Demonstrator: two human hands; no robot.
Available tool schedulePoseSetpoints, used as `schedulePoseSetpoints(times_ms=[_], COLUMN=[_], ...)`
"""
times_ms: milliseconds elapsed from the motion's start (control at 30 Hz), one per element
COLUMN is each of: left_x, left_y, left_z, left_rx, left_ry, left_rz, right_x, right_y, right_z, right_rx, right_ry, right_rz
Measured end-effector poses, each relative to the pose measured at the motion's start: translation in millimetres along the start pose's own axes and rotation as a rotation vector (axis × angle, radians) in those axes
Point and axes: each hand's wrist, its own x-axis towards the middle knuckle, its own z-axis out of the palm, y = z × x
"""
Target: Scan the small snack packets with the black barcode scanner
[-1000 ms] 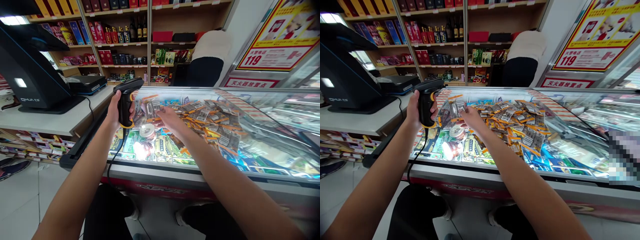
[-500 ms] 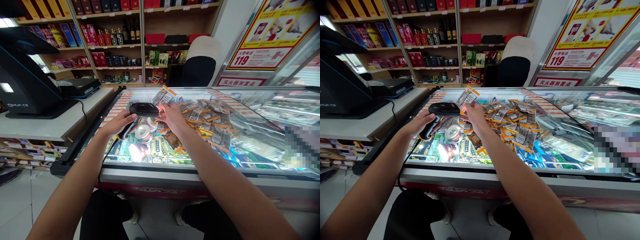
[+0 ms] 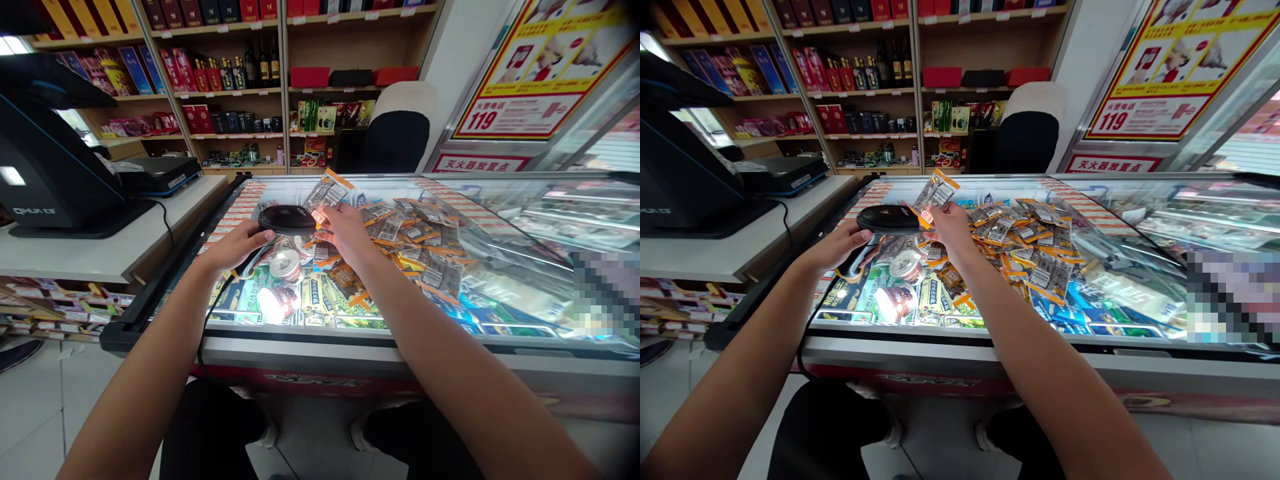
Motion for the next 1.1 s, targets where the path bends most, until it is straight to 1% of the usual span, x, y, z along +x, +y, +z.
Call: schedulePoseSetpoints(times_ms=[100, 167, 233, 300, 400, 467, 533, 567, 633, 667, 700, 733, 767, 833, 900, 933, 1000, 1100], left_x=[0.2, -0.1, -0.9, -1.8, -1.6, 0.0, 2.3, 3.6, 6.0, 7.0, 7.9, 8.7, 9.3, 10.2, 10.8, 11.0, 11.0, 10.4], left_y=[1.4, 2.6, 5.0, 9.1, 16.4, 20.0, 21.2, 20.9, 18.8, 17.3, 15.7, 14.2, 12.9, 10.9, 9.6, 9.1, 8.1, 7.3], left_z=[-1.2, -0.4, 1.6, 3.2, 1.5, -2.8, -8.3, -10.9, -14.9, -16.1, -16.9, -17.2, -17.1, -16.2, -14.8, -14.1, -12.8, -12.4], left_rx=[0.036, 0.019, -0.064, -0.201, -0.401, -0.481, -0.533, -0.555, -0.591, -0.606, -0.620, -0.634, -0.647, -0.657, -0.648, -0.640, -0.628, -0.632], left_ry=[-0.012, -0.020, -0.005, 0.041, 0.185, 0.334, 0.495, 0.567, 0.687, 0.733, 0.768, 0.795, 0.813, 0.832, 0.839, 0.838, 0.827, 0.808], left_rz=[0.002, 0.000, -0.005, -0.014, 0.003, 0.034, 0.069, 0.082, 0.096, 0.094, 0.089, 0.088, 0.087, 0.080, 0.075, 0.075, 0.091, 0.129], right_x=[3.8, 5.7, 6.1, 4.5, -2.2, -8.8, -16.3, -20.0, -26.2, -28.4, -29.9, -30.5, -30.2, -27.0, -20.1, -15.5, -4.4, 11.6], right_y=[3.4, 5.0, 4.8, 3.0, -0.1, 0.1, 2.6, 4.3, 7.7, 9.2, 10.6, 12.0, 13.6, 18.7, 26.9, 32.0, 42.4, 52.5], right_z=[-3.8, -6.1, -7.3, -7.8, -8.2, -9.0, -9.2, -8.6, -4.3, -0.1, 5.7, 13.2, 22.1, 43.7, 68.4, 80.9, 104.7, 131.4], right_rx=[-0.031, -0.058, -0.122, -0.277, -0.662, -0.937, -1.199, -1.325, -1.508, -1.543, -1.543, -1.514, -1.471, -1.374, -1.300, -1.281, -1.305, -1.331], right_ry=[0.002, 0.004, 0.001, -0.017, -0.095, -0.199, -0.273, -0.265, -0.152, -0.088, -0.054, -0.070, -0.140, -0.374, -0.600, -0.677, -0.794, -0.813], right_rz=[-0.029, -0.046, -0.067, -0.112, -0.238, -0.287, -0.289, -0.304, -0.410, -0.488, -0.564, -0.627, -0.672, -0.705, -0.680, -0.661, -0.650, -0.620])
